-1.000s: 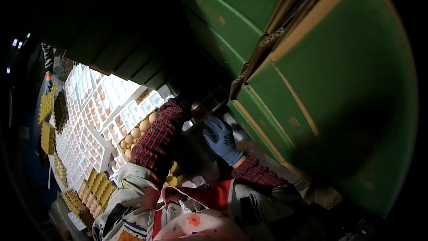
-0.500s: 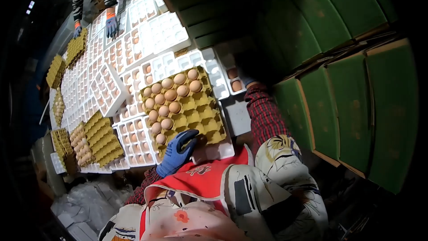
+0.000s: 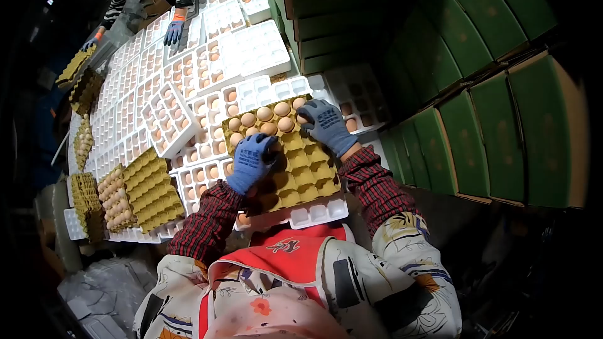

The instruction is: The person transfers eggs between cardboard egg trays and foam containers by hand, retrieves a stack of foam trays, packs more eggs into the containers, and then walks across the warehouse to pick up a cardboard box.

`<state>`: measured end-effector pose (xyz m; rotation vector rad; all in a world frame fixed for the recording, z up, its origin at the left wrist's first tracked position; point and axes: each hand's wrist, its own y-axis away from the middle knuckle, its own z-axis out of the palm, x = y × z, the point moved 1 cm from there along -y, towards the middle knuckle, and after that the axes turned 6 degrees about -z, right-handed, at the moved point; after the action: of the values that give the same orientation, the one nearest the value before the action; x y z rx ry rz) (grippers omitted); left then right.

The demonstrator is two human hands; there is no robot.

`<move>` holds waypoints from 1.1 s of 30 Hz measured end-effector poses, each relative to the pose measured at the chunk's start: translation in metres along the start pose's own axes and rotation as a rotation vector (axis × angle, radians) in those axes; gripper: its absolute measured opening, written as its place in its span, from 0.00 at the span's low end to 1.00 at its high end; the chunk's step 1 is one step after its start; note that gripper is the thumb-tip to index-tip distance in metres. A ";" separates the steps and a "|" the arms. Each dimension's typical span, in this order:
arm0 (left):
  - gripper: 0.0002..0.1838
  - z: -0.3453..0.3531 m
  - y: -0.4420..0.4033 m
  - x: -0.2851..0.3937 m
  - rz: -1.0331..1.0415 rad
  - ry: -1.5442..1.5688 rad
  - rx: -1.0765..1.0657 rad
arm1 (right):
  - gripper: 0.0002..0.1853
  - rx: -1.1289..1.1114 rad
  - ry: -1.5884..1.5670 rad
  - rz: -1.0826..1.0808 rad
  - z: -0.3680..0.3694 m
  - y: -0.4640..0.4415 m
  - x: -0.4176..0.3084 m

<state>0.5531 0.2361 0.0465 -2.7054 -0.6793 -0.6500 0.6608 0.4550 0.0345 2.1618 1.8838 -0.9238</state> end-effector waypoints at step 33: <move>0.12 0.008 -0.128 -0.004 -0.131 -0.374 -0.218 | 0.23 0.312 -0.306 0.481 0.010 -0.026 0.158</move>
<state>0.4886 0.3470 0.0574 -3.0419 -0.9286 -0.2552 0.6383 0.5910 -0.0476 2.3117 1.0692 -1.3986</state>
